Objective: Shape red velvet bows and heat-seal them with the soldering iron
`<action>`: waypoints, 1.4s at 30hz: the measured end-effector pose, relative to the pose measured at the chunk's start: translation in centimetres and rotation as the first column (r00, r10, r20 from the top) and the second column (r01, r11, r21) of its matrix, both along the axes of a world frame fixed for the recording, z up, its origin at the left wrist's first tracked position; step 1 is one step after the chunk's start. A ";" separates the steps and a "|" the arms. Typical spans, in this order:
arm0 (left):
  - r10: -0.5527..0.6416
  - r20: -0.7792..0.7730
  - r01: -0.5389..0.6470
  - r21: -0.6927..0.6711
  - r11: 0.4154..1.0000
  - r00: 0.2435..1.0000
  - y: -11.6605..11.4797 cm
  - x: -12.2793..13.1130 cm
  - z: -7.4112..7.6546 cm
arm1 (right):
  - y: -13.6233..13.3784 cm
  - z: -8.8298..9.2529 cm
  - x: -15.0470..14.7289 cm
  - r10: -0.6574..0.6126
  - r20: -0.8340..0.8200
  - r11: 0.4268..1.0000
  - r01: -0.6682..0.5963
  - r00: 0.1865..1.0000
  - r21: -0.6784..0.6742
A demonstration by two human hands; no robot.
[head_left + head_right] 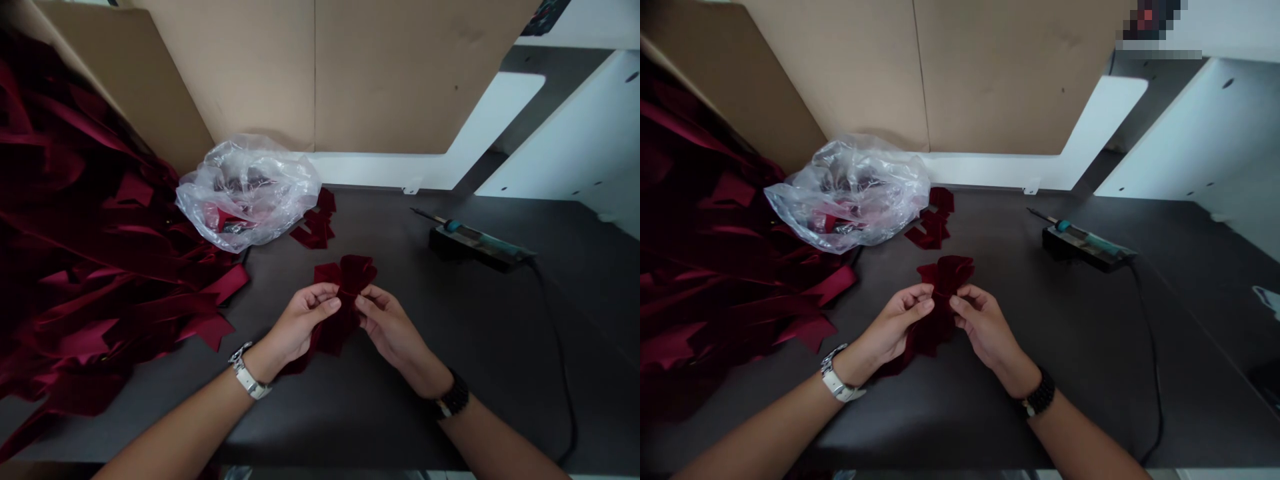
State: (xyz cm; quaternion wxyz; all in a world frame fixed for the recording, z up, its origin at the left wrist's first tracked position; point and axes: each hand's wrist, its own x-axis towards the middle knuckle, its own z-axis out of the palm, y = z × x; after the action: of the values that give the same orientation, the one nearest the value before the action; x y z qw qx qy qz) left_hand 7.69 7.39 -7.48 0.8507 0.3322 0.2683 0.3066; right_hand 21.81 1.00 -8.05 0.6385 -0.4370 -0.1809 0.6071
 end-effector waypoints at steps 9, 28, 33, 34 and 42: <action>-0.044 -0.084 0.045 0.009 0.999 0.995 0.2 -0.7 0.1 | -0.2 -0.3 0.2 0.019 0.044 1.000 -0.019 0.999 -0.002; 0.052 -0.092 -0.031 0.221 0.975 0.994 -0.4 -0.1 -0.3 | -0.3 0.4 0.0 -0.212 0.602 0.962 0.056 0.770 0.268; 0.036 -0.129 0.000 0.271 0.963 0.991 -0.3 -0.2 -0.3 | -0.5 0.2 -0.3 -0.217 0.596 0.962 0.065 0.773 0.265; 0.015 -0.109 0.012 0.240 0.971 0.994 -0.2 -0.2 -0.3 | -0.5 0.1 -0.4 -0.193 0.560 0.967 0.058 0.805 0.250; -0.115 -0.032 0.119 0.185 0.976 0.993 -0.1 -0.9 -0.1 | -0.5 0.2 -0.8 0.039 0.149 0.993 -0.055 0.988 0.109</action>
State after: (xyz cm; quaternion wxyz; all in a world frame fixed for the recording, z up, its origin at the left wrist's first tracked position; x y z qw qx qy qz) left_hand 6.78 7.29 -7.53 0.8295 0.4288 0.2275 0.2764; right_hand 21.01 0.46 -7.84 0.6326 -0.4394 -0.2715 0.5771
